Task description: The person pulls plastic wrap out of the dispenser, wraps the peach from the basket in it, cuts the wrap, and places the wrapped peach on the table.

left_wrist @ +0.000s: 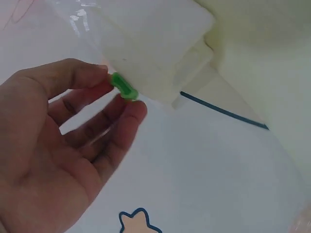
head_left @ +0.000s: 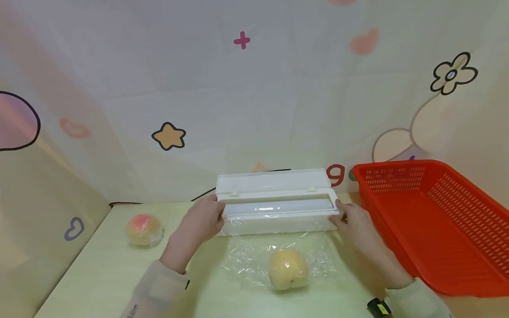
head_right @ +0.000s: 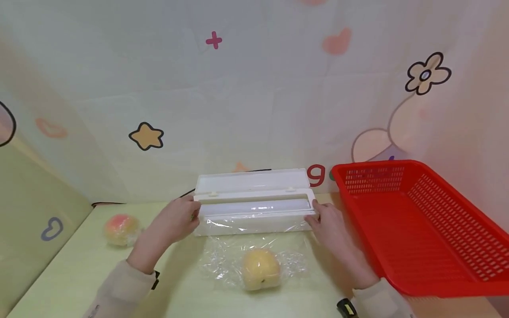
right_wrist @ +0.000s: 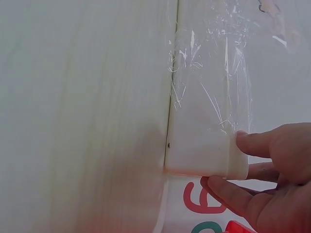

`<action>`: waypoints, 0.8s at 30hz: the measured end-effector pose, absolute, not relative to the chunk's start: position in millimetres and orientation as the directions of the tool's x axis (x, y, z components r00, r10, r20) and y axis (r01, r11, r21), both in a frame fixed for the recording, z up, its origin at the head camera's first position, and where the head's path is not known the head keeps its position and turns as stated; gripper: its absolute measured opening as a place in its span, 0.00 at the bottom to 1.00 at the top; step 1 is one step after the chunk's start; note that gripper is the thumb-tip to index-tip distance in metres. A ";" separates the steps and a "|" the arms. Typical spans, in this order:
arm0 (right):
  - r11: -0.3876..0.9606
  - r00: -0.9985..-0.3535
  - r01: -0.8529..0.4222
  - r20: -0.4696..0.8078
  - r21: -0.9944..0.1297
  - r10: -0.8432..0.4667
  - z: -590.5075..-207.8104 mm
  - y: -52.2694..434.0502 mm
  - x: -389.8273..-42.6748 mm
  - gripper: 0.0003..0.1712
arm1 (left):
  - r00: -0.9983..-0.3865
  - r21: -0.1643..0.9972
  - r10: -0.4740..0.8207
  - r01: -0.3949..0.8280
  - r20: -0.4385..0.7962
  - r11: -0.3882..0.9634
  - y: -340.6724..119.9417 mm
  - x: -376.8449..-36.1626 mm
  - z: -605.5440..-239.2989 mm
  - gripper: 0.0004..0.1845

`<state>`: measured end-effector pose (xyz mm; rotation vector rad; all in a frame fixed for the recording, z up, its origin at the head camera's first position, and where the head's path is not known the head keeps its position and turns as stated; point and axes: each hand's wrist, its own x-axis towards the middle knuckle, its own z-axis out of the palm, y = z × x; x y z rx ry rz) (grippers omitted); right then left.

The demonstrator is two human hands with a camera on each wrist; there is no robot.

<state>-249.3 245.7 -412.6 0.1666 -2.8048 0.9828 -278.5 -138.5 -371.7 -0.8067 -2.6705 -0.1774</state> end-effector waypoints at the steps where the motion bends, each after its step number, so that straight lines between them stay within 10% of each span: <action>1: 0.779 -0.980 -0.160 0.194 -0.606 -0.050 -413.0 245.9 -249.4 0.37 | -0.785 0.025 0.494 0.541 0.375 0.841 -136.4 -276.6 -371.7 0.11; 6: 0.782 -0.982 -0.147 0.187 -0.606 -0.040 -413.3 246.8 -249.0 0.37 | -0.733 0.110 0.485 0.597 0.476 0.795 -110.8 -260.1 -366.4 0.03; 12: 0.773 -0.984 -0.135 0.173 -0.620 -0.033 -411.0 245.9 -249.6 0.37 | -0.636 0.208 0.679 0.768 0.367 0.606 -61.5 -223.1 -358.7 0.15; 24: 0.774 -0.977 -0.156 0.210 -0.614 -0.030 -412.4 242.4 -250.9 0.34 | -0.649 -0.016 0.749 0.754 0.135 0.656 -26.6 -195.3 -388.1 0.33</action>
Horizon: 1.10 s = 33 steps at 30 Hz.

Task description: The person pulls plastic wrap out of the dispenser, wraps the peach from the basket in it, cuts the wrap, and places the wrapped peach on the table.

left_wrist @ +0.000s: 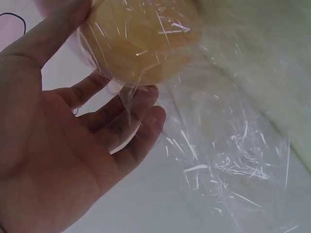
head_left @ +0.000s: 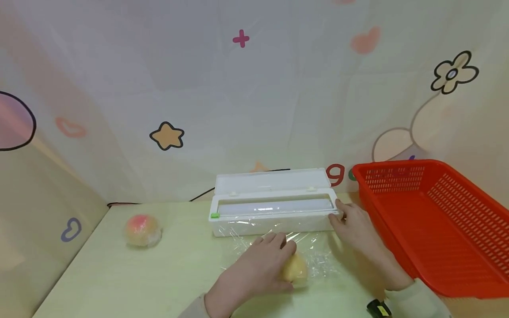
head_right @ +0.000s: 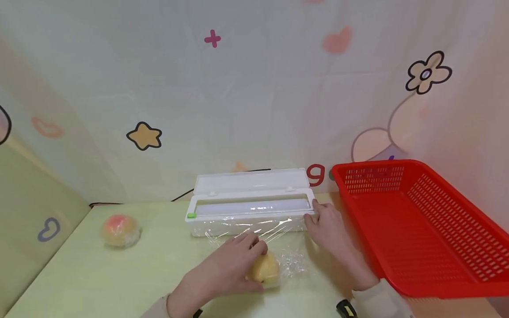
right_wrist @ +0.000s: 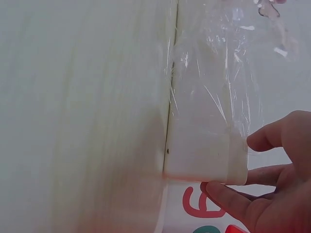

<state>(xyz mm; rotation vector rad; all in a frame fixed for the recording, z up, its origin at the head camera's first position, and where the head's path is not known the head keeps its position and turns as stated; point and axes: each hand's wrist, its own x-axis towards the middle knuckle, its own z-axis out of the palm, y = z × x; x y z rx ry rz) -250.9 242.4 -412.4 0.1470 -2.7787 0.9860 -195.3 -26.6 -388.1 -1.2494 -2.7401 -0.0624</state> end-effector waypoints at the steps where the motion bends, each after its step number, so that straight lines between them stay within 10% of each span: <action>1: 0.773 -0.976 -0.161 0.218 -0.613 -0.030 -412.4 242.0 -250.6 0.34 | -0.645 -0.011 0.752 0.758 0.139 0.652 -26.8 -195.8 -389.0 0.32; 33: 0.689 -0.996 -0.071 0.088 -0.722 -0.012 -409.3 237.8 -245.6 0.36 | -0.650 0.262 0.752 0.749 0.109 0.609 -39.4 -212.8 -389.6 0.22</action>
